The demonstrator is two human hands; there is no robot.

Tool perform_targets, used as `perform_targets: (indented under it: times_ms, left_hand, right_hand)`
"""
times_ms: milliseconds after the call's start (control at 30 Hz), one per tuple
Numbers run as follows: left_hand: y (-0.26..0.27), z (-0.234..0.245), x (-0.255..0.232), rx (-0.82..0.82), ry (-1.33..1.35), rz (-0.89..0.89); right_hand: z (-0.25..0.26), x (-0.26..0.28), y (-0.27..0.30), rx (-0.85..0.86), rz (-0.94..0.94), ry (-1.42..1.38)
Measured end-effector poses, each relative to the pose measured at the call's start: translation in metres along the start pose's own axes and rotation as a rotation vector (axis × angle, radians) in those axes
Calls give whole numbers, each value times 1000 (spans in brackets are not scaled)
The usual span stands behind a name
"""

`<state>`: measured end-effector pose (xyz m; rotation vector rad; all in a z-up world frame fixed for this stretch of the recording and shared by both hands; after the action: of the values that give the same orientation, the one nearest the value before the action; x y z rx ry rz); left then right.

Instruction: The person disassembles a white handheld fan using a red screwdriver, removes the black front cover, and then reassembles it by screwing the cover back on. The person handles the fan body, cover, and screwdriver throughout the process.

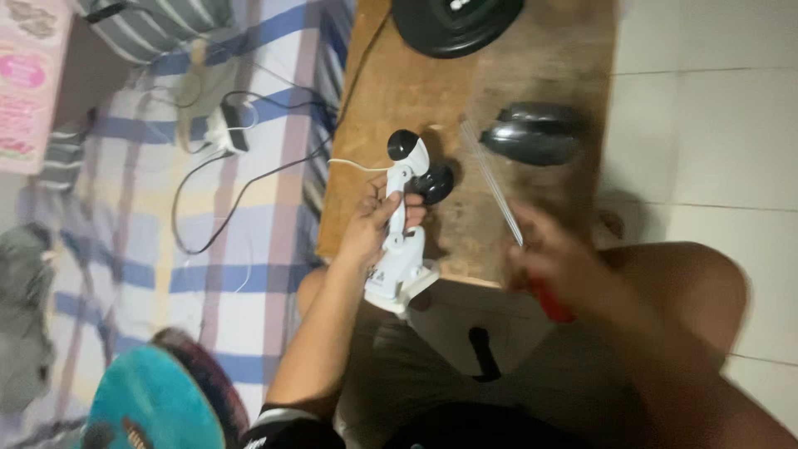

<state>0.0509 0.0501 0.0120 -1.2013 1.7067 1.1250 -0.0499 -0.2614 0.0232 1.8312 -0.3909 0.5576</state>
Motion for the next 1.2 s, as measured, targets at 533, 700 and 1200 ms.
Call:
perform_targets:
  times_ms: [533,700,1200]
  left_hand:
    - [-19,0,9,322,-264,22]
    - [-16,-4,6,324,-294,27]
    - [-20,-8,12,361,-317,47]
  right_hand:
    - [-5,-27,40,-39,211,209]
    - [-1,-36,32,-11,195,153]
    - [7,-35,26,12,45,62]
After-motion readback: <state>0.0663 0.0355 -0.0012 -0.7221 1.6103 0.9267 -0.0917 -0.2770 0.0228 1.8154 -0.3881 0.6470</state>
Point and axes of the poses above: each hand's wrist, its own y-axis away from the middle knuckle, its own z-axis out of the back of the hand, x = y × z, the point moved 1 cm from there along -y, towards the middle knuckle, and after that the axes turned 10 degrees about -z, right-handed, at the moved point
